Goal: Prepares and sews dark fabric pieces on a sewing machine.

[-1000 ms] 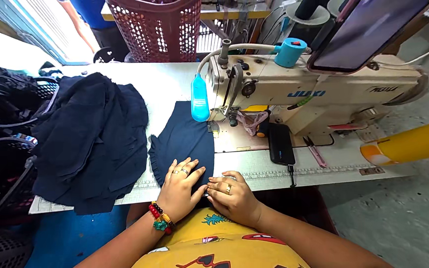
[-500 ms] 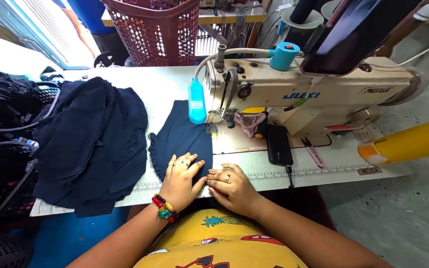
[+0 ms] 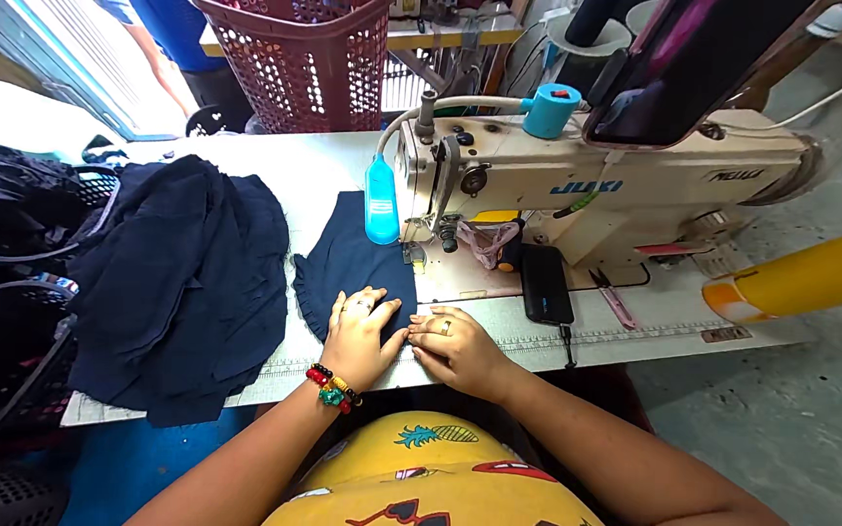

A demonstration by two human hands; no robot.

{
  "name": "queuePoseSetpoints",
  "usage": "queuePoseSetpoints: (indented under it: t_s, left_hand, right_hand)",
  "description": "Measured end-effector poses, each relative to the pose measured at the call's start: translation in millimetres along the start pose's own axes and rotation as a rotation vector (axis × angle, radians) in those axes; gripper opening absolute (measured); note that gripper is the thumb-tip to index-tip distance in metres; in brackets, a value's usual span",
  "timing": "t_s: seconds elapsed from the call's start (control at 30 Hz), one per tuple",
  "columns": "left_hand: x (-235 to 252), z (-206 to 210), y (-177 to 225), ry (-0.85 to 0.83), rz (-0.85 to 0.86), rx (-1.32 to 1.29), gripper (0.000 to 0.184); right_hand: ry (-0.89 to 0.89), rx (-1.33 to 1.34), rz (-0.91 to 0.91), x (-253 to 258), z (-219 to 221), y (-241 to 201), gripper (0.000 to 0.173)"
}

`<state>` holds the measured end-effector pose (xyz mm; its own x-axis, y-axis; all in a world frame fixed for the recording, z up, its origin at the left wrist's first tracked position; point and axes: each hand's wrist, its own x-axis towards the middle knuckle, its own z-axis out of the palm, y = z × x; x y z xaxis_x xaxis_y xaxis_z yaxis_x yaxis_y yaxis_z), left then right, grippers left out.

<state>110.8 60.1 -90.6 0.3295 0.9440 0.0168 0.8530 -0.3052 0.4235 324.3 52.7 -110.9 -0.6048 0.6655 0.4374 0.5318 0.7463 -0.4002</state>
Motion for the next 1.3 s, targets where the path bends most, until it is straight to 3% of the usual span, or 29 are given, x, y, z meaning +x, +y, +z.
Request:
queuePoseSetpoints:
  t_s: [0.13,0.27,0.47,0.6,0.77,1.3]
  left_hand:
    - [4.9,-0.7,0.0,-0.026,-0.02,0.014,0.05]
    - [10.0,-1.9,-0.7,-0.062,-0.047,0.032,0.052]
    - [19.3,-2.6,-2.6,-0.073,-0.051,0.032,0.051]
    - [25.2,-5.5,-1.7,-0.103,-0.074,0.038,0.051]
    - [32.5,-5.4,-3.7,-0.089,-0.074,0.042,0.051]
    - [51.8,-12.2,-2.9,-0.069,-0.116,0.061,0.05]
  right_hand:
    - [0.11,0.016,0.105,-6.4,-5.0,7.6,0.03]
    - [0.279,-0.066,0.332,-25.6,-36.7,31.0,0.028]
    - [0.478,-0.408,0.65,-63.4,-117.7,79.6,0.035]
    - [0.512,-0.586,0.824,-87.0,-143.3,112.0,0.042]
    - [0.414,-0.68,0.826,-104.4,-141.8,132.5,0.051]
    - [0.528,-0.773,0.744,-116.3,-121.4,138.4,0.054]
